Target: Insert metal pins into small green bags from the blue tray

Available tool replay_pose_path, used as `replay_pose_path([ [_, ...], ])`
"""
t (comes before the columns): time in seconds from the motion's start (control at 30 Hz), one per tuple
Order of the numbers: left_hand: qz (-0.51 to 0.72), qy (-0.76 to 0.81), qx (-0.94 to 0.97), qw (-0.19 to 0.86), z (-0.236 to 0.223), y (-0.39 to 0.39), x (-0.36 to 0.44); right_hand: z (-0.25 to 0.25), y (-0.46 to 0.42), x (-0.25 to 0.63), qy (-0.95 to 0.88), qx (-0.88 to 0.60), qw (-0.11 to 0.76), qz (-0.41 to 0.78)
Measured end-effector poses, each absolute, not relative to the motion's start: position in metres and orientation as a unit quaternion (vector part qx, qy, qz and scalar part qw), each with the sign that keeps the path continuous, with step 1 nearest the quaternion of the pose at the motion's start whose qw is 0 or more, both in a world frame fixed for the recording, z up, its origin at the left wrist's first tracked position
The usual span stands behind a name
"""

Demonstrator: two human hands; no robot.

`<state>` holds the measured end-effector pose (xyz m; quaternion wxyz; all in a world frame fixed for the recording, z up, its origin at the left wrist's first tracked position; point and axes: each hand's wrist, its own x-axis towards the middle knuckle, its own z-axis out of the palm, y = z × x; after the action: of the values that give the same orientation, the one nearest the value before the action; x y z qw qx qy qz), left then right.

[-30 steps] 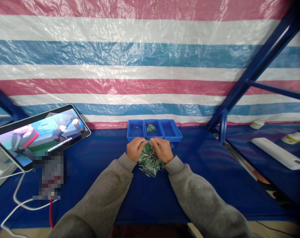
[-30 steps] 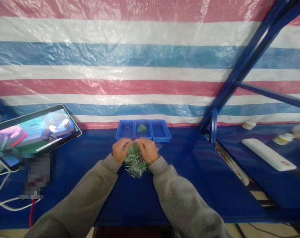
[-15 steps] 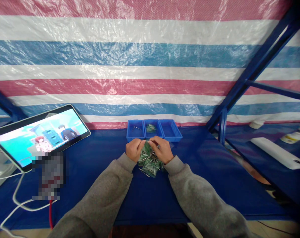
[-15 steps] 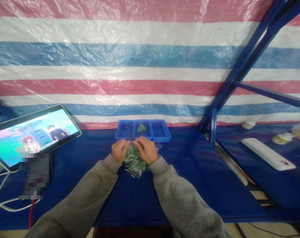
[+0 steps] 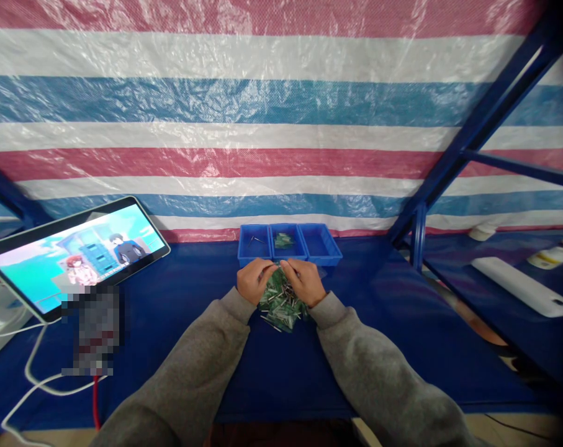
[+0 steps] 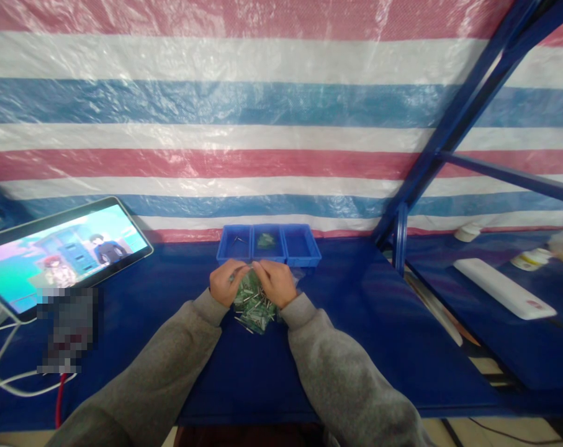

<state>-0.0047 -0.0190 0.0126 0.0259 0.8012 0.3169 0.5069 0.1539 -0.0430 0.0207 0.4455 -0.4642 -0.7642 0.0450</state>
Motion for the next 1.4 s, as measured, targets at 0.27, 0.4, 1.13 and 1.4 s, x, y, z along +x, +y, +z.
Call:
replay_pose_path([
  [0.27,0.501,0.29,0.815,0.028,0.009,-0.015,-0.006,0.023,-0.044,0.156,-0.748,-0.471,0.459,0.088],
  [0.4,0.497,0.305,0.812,0.016,0.008,-0.014,-0.007,0.027,-0.047,0.155,-0.743,-0.455,0.48,0.101],
  [1.13,0.552,0.295,0.777,0.072,0.021,-0.021,-0.005,0.02,-0.042,0.157,-0.725,-0.5,0.47,0.059],
  [1.4,0.542,0.307,0.782,0.039,0.013,-0.018,-0.002,0.021,-0.042,0.156,-0.716,-0.506,0.478,0.054],
])
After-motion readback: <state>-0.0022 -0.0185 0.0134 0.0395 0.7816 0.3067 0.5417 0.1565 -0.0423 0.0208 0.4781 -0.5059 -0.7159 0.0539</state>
